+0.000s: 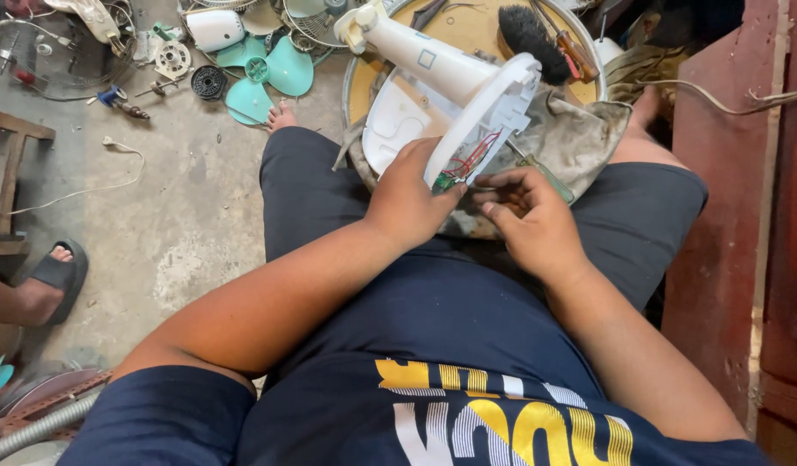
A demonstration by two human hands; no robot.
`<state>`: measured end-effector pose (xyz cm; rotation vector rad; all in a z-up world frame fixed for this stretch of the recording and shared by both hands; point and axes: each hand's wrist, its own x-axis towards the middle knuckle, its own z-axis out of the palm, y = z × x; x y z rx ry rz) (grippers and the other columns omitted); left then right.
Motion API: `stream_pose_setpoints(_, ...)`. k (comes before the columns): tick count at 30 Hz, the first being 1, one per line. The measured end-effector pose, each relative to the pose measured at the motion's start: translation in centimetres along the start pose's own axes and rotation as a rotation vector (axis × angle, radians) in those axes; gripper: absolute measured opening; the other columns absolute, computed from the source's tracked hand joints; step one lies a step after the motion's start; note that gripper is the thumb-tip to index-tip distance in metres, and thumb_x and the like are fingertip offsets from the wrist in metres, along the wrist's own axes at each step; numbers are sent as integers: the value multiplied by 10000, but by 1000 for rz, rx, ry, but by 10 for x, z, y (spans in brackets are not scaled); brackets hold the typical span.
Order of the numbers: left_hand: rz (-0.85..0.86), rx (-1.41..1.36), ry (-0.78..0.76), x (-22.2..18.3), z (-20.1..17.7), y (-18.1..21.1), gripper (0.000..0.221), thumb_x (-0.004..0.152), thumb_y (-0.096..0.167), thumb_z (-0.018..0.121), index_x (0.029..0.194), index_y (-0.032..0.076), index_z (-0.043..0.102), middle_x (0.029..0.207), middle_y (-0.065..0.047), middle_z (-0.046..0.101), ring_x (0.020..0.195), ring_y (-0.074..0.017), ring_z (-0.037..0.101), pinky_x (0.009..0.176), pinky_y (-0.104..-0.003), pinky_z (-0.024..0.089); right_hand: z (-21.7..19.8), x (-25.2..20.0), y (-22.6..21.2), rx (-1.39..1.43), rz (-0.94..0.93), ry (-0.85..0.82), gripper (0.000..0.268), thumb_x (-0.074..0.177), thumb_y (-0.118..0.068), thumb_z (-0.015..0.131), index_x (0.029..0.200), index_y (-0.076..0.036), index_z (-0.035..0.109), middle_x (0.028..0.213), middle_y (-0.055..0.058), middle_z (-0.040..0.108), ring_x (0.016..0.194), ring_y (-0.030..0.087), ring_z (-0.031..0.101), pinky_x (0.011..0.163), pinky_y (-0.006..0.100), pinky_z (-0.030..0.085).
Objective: Assembling the base of an electric fan by installing the circuit board and using a screwdriver to secure components.
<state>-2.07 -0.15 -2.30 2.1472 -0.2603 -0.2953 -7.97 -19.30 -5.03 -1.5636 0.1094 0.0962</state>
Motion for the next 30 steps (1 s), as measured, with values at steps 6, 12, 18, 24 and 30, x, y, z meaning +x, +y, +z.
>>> stream_pose_setpoints(6,15,-301,190,-5,-13,2,649,794,290,849,1347,55,605,1238,-168,667,1257,-335,638,1063,-450,519,-21,9,4,-69,-111,81,428,997,-43,685,1371,35,491,1271,228,639,1012,199,687,876,318,593)
stream_pose_setpoints(12,101,-650,153,-27,-34,22,640,754,207,926,1277,32,603,1144,-118,730,1102,-136,629,997,-394,549,-19,12,-21,42,-201,-101,731,952,-253,720,1514,42,358,1307,212,574,1118,231,625,933,412,572)
stream_pose_setpoints(18,70,-938,75,-42,-30,28,707,767,181,929,1338,33,539,1189,-82,705,1128,-136,632,1018,-398,545,-7,-1,-55,-36,-150,-72,536,938,-43,707,1415,28,473,1240,187,673,1063,203,664,878,392,611)
stream_pose_setpoints(24,22,-792,92,-50,-48,7,799,742,308,935,1364,30,517,1212,-118,694,1169,-192,659,1039,-414,532,17,-1,-63,15,-133,-77,584,889,-49,750,1405,0,481,1233,175,698,1076,185,667,880,400,618)
stream_pose_setpoints(30,38,-778,104,-50,-52,-19,865,720,346,937,1385,34,480,1232,-164,668,1209,-244,660,1036,-414,538,43,6,-75,-50,-128,-86,693,790,-16,833,1387,12,483,1184,159,698,1032,173,628,873,394,610)
